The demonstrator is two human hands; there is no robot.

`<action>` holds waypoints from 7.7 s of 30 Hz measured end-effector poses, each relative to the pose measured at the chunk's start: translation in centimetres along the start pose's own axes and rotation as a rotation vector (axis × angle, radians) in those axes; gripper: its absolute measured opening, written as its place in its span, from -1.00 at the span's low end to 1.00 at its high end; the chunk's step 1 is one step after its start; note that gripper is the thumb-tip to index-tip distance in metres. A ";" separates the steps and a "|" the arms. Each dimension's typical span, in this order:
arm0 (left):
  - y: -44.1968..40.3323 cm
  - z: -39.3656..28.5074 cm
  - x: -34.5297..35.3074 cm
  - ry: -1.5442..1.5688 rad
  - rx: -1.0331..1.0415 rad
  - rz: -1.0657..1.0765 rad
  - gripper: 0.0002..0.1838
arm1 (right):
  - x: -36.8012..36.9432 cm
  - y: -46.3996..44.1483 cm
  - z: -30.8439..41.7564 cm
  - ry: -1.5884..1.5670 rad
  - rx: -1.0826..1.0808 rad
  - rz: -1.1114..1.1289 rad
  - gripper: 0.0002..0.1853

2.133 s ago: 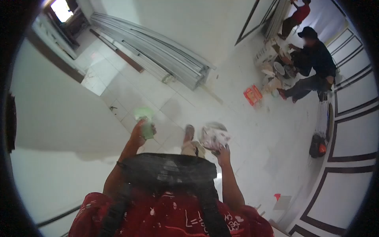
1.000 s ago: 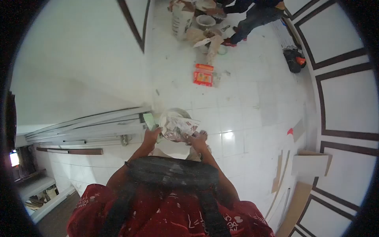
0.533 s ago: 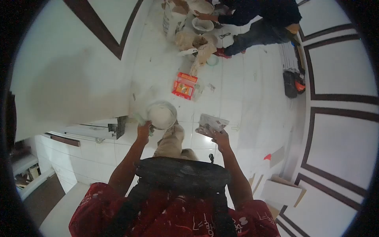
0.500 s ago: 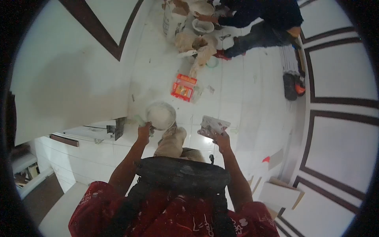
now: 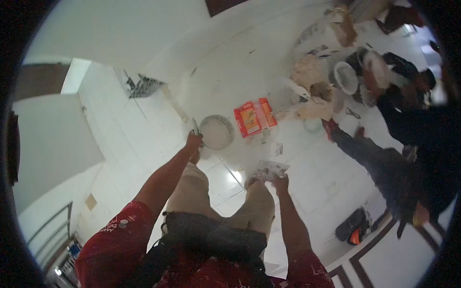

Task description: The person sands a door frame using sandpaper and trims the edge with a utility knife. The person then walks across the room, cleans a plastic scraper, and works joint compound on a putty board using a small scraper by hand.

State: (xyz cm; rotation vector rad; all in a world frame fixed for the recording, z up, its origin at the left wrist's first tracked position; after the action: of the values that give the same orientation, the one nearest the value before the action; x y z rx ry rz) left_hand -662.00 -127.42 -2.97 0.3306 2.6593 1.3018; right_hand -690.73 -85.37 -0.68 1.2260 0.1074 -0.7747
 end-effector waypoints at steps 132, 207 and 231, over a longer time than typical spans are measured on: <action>-19.5 -24.9 -12.4 0.150 0.864 0.617 -0.59 | 45.1 -4.5 54.5 0.044 -1.247 1.066 -0.66; -21.6 -27.0 -14.9 0.007 0.975 0.482 -0.63 | 38.7 -3.7 55.8 0.301 -1.322 0.686 -0.77; -20.7 -25.8 -12.3 0.401 0.810 0.710 -0.68 | 46.9 -1.5 52.0 0.442 -1.198 0.916 -0.76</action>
State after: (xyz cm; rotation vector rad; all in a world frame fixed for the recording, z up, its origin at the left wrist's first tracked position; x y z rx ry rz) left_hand -659.00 -162.61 -3.11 1.3248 3.4737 0.2846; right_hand -673.55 -153.10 -4.89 0.1701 0.2893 0.3959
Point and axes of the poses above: each hand's wrist, its own y-axis away from the middle knuckle, its own x-axis out of the palm, z = x × y, the point moved 5 cm from there along -y, towards the middle knuckle, and after that the axes turned 15 degrees about y, right-handed, at the moved point
